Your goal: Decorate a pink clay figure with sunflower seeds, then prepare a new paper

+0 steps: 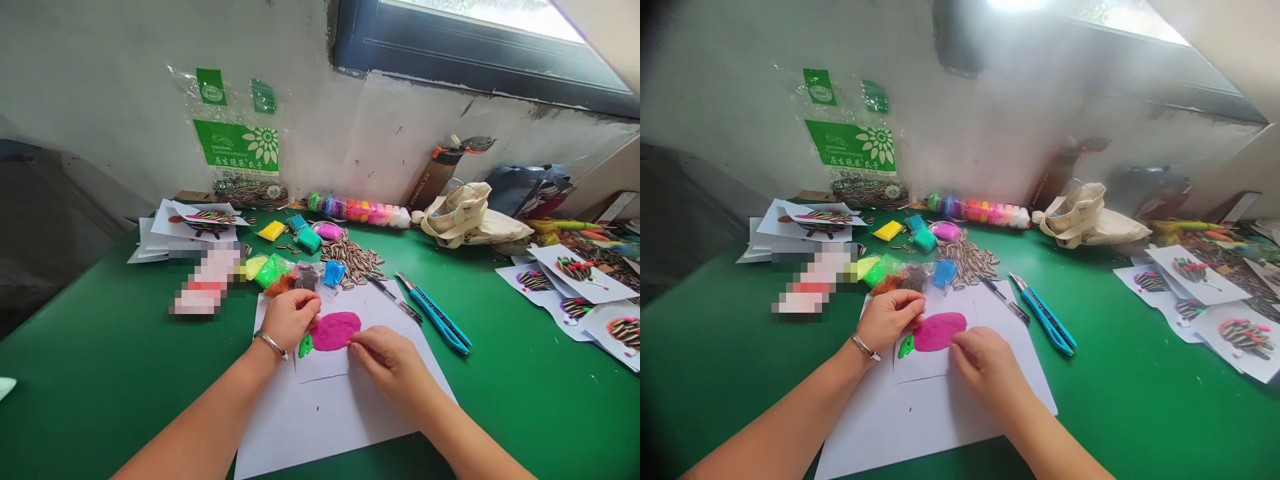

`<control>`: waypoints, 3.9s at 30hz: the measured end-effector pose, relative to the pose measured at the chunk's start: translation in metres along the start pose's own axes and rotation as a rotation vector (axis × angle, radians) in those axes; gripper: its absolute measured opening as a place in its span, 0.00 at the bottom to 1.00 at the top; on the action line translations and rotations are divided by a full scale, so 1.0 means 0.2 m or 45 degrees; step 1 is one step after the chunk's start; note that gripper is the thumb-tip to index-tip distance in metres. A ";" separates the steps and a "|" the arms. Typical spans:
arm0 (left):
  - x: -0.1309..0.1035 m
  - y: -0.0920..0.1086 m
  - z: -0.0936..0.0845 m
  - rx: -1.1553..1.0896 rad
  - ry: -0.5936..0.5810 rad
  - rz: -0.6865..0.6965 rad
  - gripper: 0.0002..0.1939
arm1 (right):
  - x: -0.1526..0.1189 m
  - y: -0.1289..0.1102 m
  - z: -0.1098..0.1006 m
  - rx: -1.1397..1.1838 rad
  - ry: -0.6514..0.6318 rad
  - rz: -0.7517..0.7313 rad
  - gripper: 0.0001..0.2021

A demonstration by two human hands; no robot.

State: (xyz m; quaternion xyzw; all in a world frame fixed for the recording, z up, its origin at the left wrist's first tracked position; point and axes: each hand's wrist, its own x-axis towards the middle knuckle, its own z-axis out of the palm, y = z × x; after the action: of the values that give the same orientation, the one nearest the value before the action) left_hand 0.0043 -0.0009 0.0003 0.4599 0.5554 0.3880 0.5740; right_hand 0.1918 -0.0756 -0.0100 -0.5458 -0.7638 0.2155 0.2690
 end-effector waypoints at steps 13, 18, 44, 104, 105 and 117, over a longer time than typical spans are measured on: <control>0.00 0.00 0.00 -0.003 0.005 -0.007 0.09 | 0.01 -0.03 -0.04 -0.212 -0.046 -0.275 0.13; 0.00 0.00 0.00 -0.005 0.007 -0.017 0.09 | 0.00 0.00 -0.10 -0.180 -0.187 -0.291 0.13; 0.00 -0.01 0.00 0.020 0.006 -0.016 0.09 | 0.03 0.01 -0.17 -0.145 -0.418 -0.237 0.14; -0.12 0.03 0.01 -0.496 -0.528 -0.282 0.19 | 0.24 -0.14 0.00 0.054 0.307 -0.224 0.11; -0.12 0.03 0.01 -0.484 -0.530 -0.291 0.19 | 0.24 -0.13 0.00 0.071 0.300 -0.209 0.10; -0.13 0.04 0.00 -0.425 -0.427 -0.283 0.20 | 0.23 -0.12 -0.03 0.497 0.087 -0.070 0.09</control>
State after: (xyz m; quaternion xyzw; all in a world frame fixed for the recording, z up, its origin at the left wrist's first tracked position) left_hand 0.0031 -0.0230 0.0157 0.3530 0.4280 0.3271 0.7650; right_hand 0.1660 -0.0400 0.0176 -0.4692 -0.7126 0.3335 0.4011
